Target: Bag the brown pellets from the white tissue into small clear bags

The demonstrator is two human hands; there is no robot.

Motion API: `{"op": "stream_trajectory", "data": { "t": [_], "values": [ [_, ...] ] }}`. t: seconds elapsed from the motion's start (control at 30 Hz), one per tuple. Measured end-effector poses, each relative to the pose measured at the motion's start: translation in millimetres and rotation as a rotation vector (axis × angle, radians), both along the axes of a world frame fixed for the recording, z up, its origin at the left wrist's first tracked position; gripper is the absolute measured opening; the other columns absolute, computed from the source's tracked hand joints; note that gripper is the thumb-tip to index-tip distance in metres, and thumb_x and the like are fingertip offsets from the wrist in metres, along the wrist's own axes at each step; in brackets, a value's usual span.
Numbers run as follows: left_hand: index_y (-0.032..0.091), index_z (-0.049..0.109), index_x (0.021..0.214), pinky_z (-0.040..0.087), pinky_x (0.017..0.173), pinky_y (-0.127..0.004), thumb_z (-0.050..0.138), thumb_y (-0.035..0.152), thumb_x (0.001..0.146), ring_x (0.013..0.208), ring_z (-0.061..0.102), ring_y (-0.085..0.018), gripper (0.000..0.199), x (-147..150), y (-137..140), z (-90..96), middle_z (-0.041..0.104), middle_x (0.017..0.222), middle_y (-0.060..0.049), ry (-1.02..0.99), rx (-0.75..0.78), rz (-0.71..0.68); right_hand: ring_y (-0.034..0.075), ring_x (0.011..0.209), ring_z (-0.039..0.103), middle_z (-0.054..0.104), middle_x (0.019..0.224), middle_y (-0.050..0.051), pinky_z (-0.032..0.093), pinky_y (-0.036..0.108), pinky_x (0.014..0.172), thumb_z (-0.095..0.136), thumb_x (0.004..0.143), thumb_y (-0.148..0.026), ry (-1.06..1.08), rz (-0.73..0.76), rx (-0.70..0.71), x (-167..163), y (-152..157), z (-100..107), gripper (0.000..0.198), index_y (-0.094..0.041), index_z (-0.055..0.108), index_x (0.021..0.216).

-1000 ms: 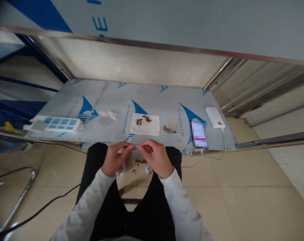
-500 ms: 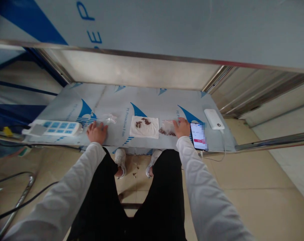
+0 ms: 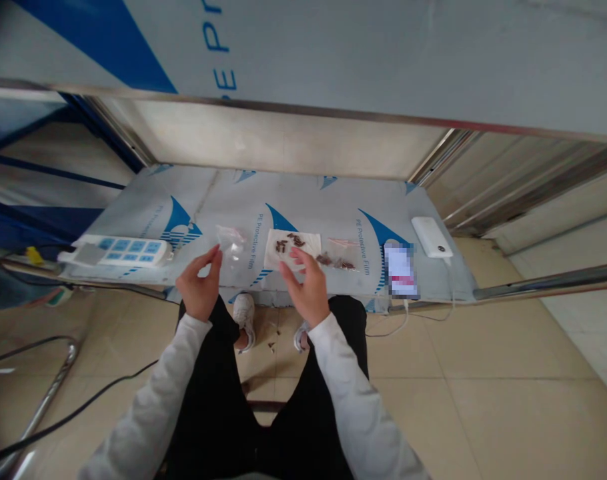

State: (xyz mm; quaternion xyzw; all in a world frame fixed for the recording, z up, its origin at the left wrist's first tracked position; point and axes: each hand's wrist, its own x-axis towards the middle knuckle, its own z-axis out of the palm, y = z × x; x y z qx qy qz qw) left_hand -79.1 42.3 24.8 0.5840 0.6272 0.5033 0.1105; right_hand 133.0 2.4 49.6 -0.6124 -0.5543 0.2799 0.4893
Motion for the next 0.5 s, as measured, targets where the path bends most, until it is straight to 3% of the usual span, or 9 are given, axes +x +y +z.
{"op": "stream_trajectory", "data": {
  "t": [0.1,0.17,0.3,0.5],
  "values": [
    [0.019,0.070,0.103,0.050,0.081,-0.029,0.060,0.032,0.084,0.083,0.066,-0.016,0.025,20,-35,13.1,0.072,0.098,-0.006,-0.115,-0.048,-0.131,0.019,0.095,0.063,0.067,0.113,0.010,0.052,0.032,0.078,0.066,0.077,-0.045,0.220,0.147,-0.100,-36,1,13,0.051,-0.021,0.056,0.121],
    [0.019,0.070,0.102,0.051,0.081,-0.029,0.061,0.032,0.083,0.084,0.066,-0.016,0.024,26,-49,15.1,0.072,0.098,-0.005,-0.189,-0.081,-0.174,0.020,0.092,0.065,0.069,0.107,0.009,0.053,0.032,0.077,0.068,0.076,-0.047,0.277,0.175,-0.117,-45,3,18,0.046,-0.020,0.063,0.112],
    [0.019,0.067,0.111,0.052,0.082,-0.030,0.065,0.031,0.080,0.082,0.066,-0.015,0.034,24,-60,13.0,0.071,0.094,-0.005,-0.351,-0.145,-0.251,0.021,0.083,0.068,0.074,0.090,0.008,0.054,0.033,0.073,0.064,0.077,-0.051,0.411,0.155,-0.157,-36,3,28,0.037,-0.018,0.069,0.093],
    [0.019,0.055,0.126,0.052,0.085,-0.030,0.069,0.029,0.078,0.083,0.066,-0.014,0.051,17,-62,22.0,0.070,0.089,-0.004,-0.613,-0.221,-0.420,0.017,0.068,0.069,0.075,0.084,0.007,0.052,0.028,0.063,0.075,0.067,-0.042,0.492,0.266,-0.336,-11,-2,40,0.037,-0.017,0.068,0.093]
  ]
}}
